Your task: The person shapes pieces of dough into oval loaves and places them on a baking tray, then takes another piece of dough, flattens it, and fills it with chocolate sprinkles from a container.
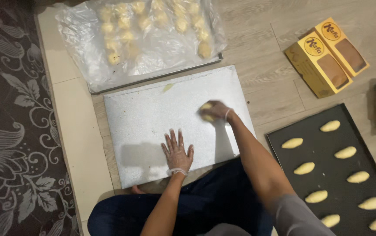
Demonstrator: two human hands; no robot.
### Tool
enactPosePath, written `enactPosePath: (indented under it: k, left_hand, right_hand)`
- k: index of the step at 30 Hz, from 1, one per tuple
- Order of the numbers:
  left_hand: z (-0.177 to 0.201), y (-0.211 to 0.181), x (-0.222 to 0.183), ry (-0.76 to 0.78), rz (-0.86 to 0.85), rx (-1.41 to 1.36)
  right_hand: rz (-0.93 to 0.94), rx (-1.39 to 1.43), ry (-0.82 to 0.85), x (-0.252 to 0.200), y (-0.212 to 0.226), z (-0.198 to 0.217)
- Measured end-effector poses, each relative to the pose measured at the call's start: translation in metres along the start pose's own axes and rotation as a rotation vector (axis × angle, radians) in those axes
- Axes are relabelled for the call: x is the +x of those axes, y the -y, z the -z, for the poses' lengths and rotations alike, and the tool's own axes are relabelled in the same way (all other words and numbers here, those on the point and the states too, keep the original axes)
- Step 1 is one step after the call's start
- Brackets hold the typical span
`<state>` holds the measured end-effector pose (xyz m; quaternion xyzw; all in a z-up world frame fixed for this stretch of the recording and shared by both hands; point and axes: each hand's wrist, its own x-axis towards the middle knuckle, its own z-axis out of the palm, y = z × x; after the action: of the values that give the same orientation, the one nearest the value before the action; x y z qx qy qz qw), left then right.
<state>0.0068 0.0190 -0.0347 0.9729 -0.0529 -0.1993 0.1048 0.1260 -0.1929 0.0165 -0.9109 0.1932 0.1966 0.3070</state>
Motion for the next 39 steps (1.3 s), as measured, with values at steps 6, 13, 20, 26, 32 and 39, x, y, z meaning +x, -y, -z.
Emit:
enactPosePath:
  k: [6, 13, 20, 26, 32, 39]
  left_hand:
    - [0.014, 0.008, 0.002, -0.006, -0.003, -0.19]
    - [0.025, -0.02, -0.016, -0.138, 0.272, -1.412]
    - [0.053, -0.056, -0.025, -0.259, 0.297, -1.306]
    - [0.067, -0.068, -0.039, -0.3, 0.335, -1.286]
    - [0.072, -0.066, -0.043, -0.288, -0.044, -1.123]
    - [0.075, -0.06, -0.044, -0.461, 0.106, -0.946]
  right_hand:
    - [0.042, 0.786, 0.401, -0.085, -0.007, -0.053]
    - [0.001, 0.94, 0.027, -0.135, -0.007, -0.087]
    - [0.007, 1.116, -0.236, -0.159, 0.008, -0.089]
    - [-0.026, 0.986, -0.247, -0.164, 0.003, -0.079]
    - [-0.032, 1.296, -0.364, -0.155, 0.004, -0.071]
    - [-0.126, 1.274, -0.05, -0.197, 0.039, -0.041]
